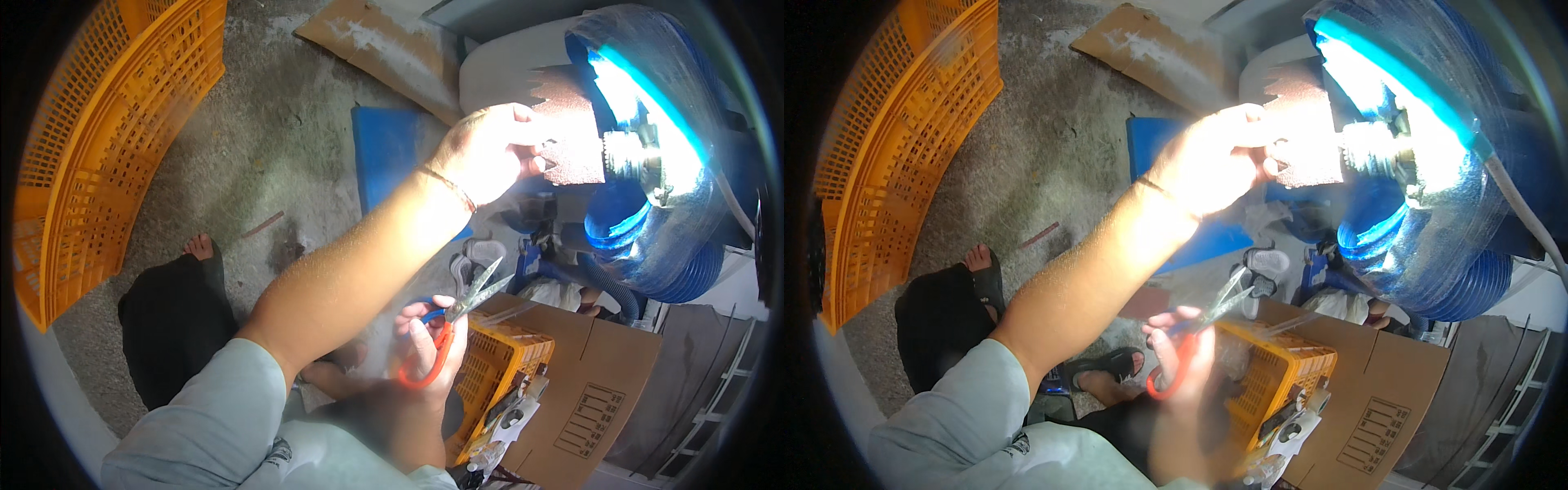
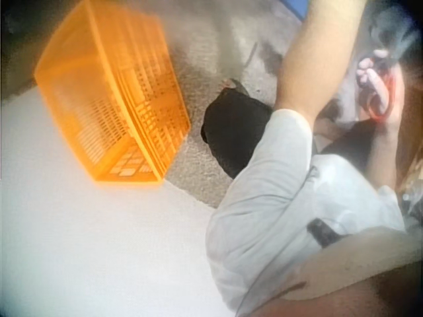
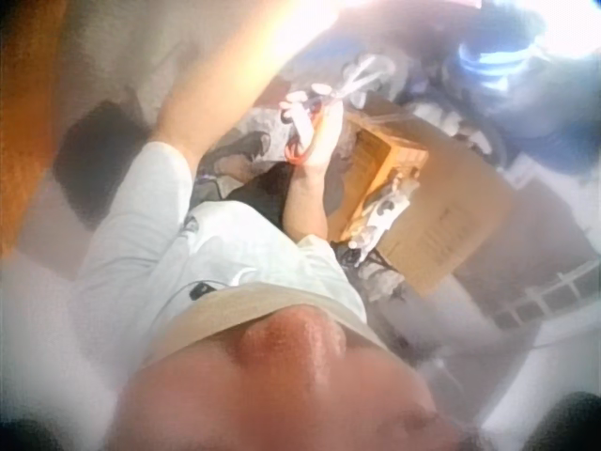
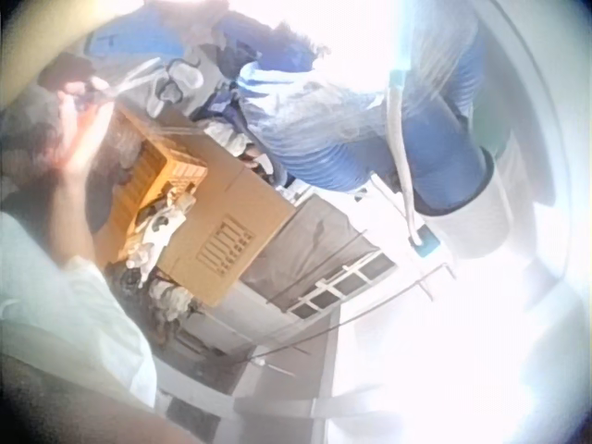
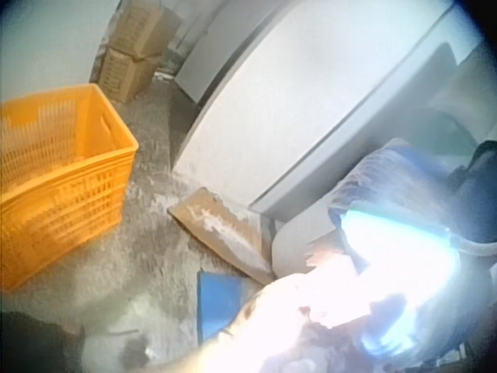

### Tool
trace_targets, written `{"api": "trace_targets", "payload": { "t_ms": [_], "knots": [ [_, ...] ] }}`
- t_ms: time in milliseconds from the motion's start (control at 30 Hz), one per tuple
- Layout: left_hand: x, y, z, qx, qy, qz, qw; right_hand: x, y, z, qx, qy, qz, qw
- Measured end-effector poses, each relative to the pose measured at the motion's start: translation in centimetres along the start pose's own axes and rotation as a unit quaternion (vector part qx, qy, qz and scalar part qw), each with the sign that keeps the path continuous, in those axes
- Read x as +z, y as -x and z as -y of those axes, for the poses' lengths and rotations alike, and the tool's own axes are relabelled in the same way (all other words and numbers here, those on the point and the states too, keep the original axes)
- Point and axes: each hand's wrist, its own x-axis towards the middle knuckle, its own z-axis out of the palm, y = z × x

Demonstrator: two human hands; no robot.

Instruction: The person uses scissors to cut a sheet of sandpaper into a jagged, saw-toothed shape. They then cut a second sheet of sandpaper into a rectangular strip. The person briefly rubs the cut sandpaper against a blue hose-like object.

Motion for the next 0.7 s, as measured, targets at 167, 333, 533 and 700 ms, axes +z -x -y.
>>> {"api": "trace_targets", "payload": {
  "t_ms": [167,333,533,700],
  "knots": [
    [-0.4,-0.1,0.3,-0.004,-0.004,0.04,0.999,0.3,0.0,-0.1,0.001,0.008,0.011,1.0],
    [0.0,-0.9,1.0,-0.013,0.142,0.016,0.99,0.4,0.0,-0.6,0.006,0.018,0.024,1.0],
    [0.8,-0.7,1.0,-0.065,0.187,-0.035,0.98,0.4,0.0,-0.3,0.013,0.01,0.029,0.999],
    [1.2,-0.3,0.1,-0.042,0.16,-0.044,0.985,0.4,-0.3,-0.6,0.001,0.016,0.034,0.999]
  ]
}}
